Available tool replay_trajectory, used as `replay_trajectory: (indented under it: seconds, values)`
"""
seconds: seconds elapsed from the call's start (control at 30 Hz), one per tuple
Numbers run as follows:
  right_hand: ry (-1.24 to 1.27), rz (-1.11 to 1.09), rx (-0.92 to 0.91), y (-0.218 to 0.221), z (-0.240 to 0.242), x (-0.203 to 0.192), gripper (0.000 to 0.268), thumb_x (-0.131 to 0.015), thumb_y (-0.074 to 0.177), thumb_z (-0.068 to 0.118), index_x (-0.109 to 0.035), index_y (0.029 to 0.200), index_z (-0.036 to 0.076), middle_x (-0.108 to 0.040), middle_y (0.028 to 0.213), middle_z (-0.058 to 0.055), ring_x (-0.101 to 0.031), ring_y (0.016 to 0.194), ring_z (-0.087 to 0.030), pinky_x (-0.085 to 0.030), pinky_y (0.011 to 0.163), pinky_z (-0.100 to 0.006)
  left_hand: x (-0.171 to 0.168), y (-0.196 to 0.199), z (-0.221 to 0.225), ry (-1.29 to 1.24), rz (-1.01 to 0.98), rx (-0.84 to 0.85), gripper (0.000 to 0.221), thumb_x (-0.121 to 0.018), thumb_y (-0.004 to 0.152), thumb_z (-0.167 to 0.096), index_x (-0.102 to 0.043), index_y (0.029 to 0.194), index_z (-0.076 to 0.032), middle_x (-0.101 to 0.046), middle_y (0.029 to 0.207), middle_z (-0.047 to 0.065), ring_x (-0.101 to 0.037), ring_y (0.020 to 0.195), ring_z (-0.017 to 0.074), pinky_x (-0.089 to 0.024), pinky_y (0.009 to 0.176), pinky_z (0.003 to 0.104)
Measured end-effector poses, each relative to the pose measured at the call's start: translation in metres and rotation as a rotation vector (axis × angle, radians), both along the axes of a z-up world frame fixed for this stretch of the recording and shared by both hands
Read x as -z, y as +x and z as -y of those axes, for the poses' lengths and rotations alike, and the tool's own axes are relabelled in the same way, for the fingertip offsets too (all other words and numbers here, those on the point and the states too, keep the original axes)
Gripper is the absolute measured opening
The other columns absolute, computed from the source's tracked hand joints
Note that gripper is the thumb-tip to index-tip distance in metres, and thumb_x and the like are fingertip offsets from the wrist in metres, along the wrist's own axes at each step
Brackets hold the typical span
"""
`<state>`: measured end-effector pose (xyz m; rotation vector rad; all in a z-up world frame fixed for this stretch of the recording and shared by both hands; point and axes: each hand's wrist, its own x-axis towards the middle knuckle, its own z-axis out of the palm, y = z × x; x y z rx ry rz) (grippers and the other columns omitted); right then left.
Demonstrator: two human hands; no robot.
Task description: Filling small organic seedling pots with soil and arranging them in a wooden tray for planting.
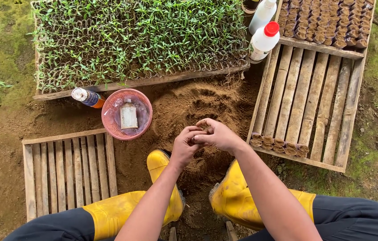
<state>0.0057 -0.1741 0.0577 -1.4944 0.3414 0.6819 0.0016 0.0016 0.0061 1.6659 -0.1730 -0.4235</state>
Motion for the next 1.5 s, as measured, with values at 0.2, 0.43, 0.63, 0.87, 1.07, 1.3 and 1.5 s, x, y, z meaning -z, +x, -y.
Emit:
replay_trajectory:
  seconds: [0.2, 0.43, 0.63, 0.87, 1.07, 1.3, 1.5]
  values:
    - [0.064, 0.013, 0.038, -0.001, -0.002, 0.006, 0.059, -0.081, 0.085, 0.006, -0.058, 0.139, 0.007, -0.073, 0.099, -0.019, -0.071, 0.088, -0.023, -0.060, 0.083, -0.036, -0.003, 0.000, 0.000, -0.039, 0.019, 0.001, 0.031, -0.090, 0.076, -0.015, -0.082, 0.106, -0.014, -0.069, 0.111, 0.009, -0.066, 0.107, 0.0224, -0.053, 0.094, 0.035]
    - [0.148, 0.000, 0.081, -0.002, 0.000, 0.015, 0.063, -0.083, 0.084, 0.004, -0.054, 0.139, 0.002, -0.071, 0.101, -0.022, -0.073, 0.089, -0.027, -0.062, 0.085, -0.040, 0.004, 0.000, -0.001, -0.054, 0.043, 0.007, 0.032, -0.090, 0.076, -0.016, -0.081, 0.106, -0.013, -0.068, 0.111, 0.009, -0.065, 0.109, 0.0225, -0.052, 0.095, 0.036]
    - [0.104, 0.010, 0.065, -0.002, 0.000, 0.021, 0.061, -0.080, 0.087, 0.006, -0.054, 0.142, 0.006, -0.073, 0.102, -0.022, -0.073, 0.090, -0.026, -0.061, 0.083, -0.039, 0.002, 0.001, -0.001, -0.035, 0.051, -0.012, 0.029, -0.089, 0.077, -0.014, -0.082, 0.106, -0.015, -0.068, 0.111, 0.009, -0.065, 0.108, 0.0223, -0.053, 0.093, 0.034]
    - [0.126, 0.028, 0.070, -0.003, 0.005, 0.037, 0.055, -0.078, 0.089, 0.005, -0.056, 0.139, 0.005, -0.074, 0.101, -0.023, -0.073, 0.088, -0.027, -0.062, 0.081, -0.038, 0.015, 0.001, -0.002, 0.030, 0.084, 0.001, 0.039, -0.091, 0.073, -0.014, -0.081, 0.110, -0.017, -0.066, 0.113, 0.007, -0.065, 0.109, 0.0226, -0.053, 0.095, 0.036]
    - [0.199, 0.020, 0.113, -0.004, 0.005, 0.047, 0.057, -0.078, 0.088, 0.000, -0.054, 0.140, 0.001, -0.073, 0.104, -0.027, -0.076, 0.087, -0.032, -0.063, 0.083, -0.044, 0.013, 0.000, -0.003, 0.103, 0.126, -0.012, 0.031, -0.088, 0.076, -0.019, -0.082, 0.106, -0.021, -0.068, 0.109, 0.003, -0.066, 0.105, 0.0213, -0.052, 0.095, 0.035]
    - [0.184, 0.022, 0.156, -0.006, 0.004, 0.045, 0.056, -0.081, 0.084, 0.000, -0.058, 0.135, 0.002, -0.073, 0.099, -0.022, -0.075, 0.089, -0.030, -0.064, 0.083, -0.043, 0.024, -0.002, -0.006, 0.208, 0.240, -0.069, 0.033, -0.088, 0.075, -0.032, -0.080, 0.106, -0.021, -0.066, 0.110, 0.001, -0.059, 0.111, 0.0213, -0.046, 0.103, 0.037]
    - [0.176, 0.006, 0.151, -0.005, -0.004, 0.020, 0.058, -0.083, 0.083, 0.002, -0.060, 0.136, 0.003, -0.074, 0.101, -0.022, -0.073, 0.090, -0.025, -0.063, 0.085, -0.039, 0.023, 0.000, -0.007, 0.205, 0.297, -0.086, 0.022, -0.085, 0.079, -0.031, -0.081, 0.099, -0.021, -0.069, 0.108, 0.001, -0.058, 0.112, 0.0204, -0.044, 0.105, 0.036]
